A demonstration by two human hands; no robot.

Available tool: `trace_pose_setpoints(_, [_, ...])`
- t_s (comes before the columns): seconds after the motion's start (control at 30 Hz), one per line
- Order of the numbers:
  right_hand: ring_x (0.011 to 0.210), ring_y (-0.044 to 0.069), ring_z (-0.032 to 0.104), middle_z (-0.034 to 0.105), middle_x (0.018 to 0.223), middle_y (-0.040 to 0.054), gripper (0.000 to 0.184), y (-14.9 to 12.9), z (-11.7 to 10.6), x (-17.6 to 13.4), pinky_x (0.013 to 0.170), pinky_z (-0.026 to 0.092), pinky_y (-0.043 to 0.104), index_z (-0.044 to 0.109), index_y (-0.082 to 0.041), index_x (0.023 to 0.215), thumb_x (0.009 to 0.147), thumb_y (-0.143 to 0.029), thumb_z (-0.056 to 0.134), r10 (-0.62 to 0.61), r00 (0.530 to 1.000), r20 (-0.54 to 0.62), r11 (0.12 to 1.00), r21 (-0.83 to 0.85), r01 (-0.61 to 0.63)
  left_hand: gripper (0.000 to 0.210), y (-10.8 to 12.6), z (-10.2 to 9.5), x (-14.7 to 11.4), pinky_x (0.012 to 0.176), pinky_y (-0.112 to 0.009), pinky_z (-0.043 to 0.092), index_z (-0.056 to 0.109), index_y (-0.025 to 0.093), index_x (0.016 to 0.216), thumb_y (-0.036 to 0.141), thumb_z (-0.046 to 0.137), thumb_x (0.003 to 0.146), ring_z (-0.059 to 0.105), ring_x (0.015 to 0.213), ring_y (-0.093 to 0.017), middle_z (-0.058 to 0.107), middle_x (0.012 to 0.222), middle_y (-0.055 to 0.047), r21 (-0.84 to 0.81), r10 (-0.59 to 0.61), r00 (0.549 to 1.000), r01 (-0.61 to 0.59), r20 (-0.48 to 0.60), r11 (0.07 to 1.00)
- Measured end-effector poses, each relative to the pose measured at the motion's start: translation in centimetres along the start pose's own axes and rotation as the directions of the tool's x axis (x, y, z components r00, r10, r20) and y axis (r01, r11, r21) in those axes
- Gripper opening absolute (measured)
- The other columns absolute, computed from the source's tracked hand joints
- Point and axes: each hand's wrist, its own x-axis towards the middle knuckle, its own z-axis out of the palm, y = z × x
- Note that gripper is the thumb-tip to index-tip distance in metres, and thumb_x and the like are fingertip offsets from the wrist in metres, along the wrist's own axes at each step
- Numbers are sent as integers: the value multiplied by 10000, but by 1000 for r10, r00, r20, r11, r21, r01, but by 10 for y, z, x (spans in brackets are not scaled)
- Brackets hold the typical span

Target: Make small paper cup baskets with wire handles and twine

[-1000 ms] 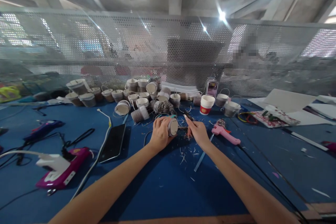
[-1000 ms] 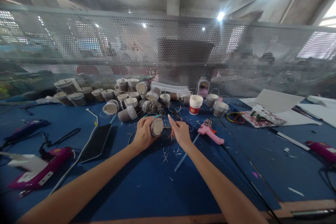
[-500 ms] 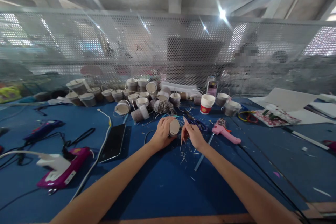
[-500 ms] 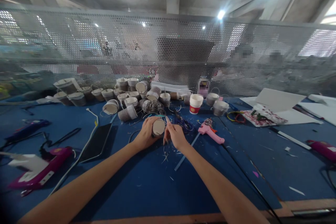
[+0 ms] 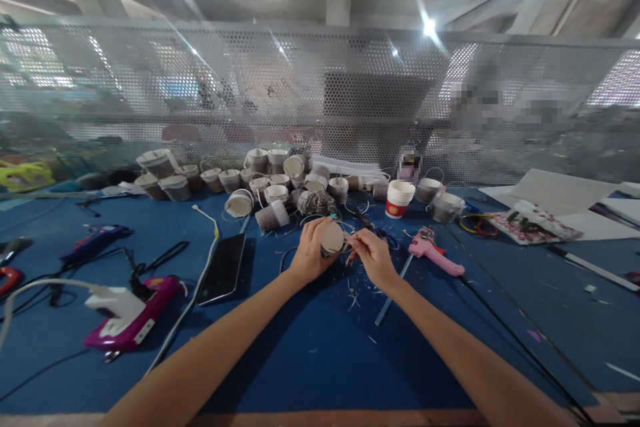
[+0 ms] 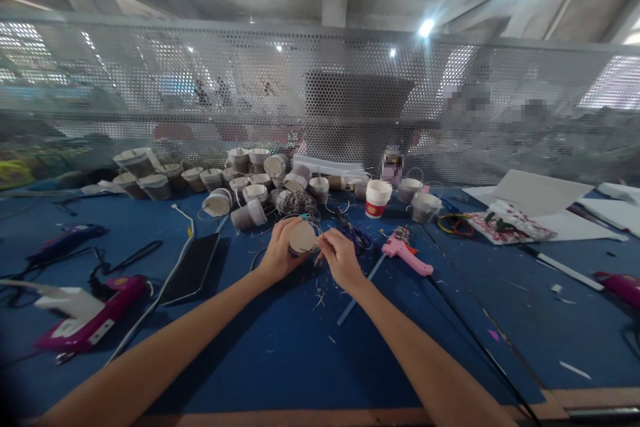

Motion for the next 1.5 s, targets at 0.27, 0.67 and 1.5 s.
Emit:
trace_pose_setpoints(0.27, [557, 135, 480, 483, 588, 4, 298, -4, -1, -1, 566, 368, 256, 491, -204, 577, 832, -356, 472, -90, 995, 46, 979, -181, 97, 680, -1, -1, 0, 929, -463, 377, 278, 179, 1273, 260, 621, 691, 403, 1135, -268, 433, 1193, -152, -43, 18, 999, -16, 39, 999])
trace_pose_setpoints(0.67, [525, 121, 396, 416, 568, 0, 332, -9, 2, -4, 544, 299, 248, 386, -211, 567, 879, -321, 370, -220, 968, 123, 835, -489, 252, 696, -2, -1, -1, 934, -463, 367, 240, 220, 1315, 280, 597, 720, 405, 1121, -262, 429, 1202, -132, -35, 40, 996, -37, 75, 999])
trace_pose_setpoints(1.5, [624, 162, 565, 590, 702, 73, 248, 13, -2, -2, 562, 417, 256, 516, -155, 781, 894, -180, 297, -271, 901, 339, 539, -722, 433, 602, -5, -6, 0, 924, -455, 395, 352, 172, 1229, 292, 620, 703, 428, 1115, -259, 451, 1164, -150, -225, 58, 995, -38, 82, 974])
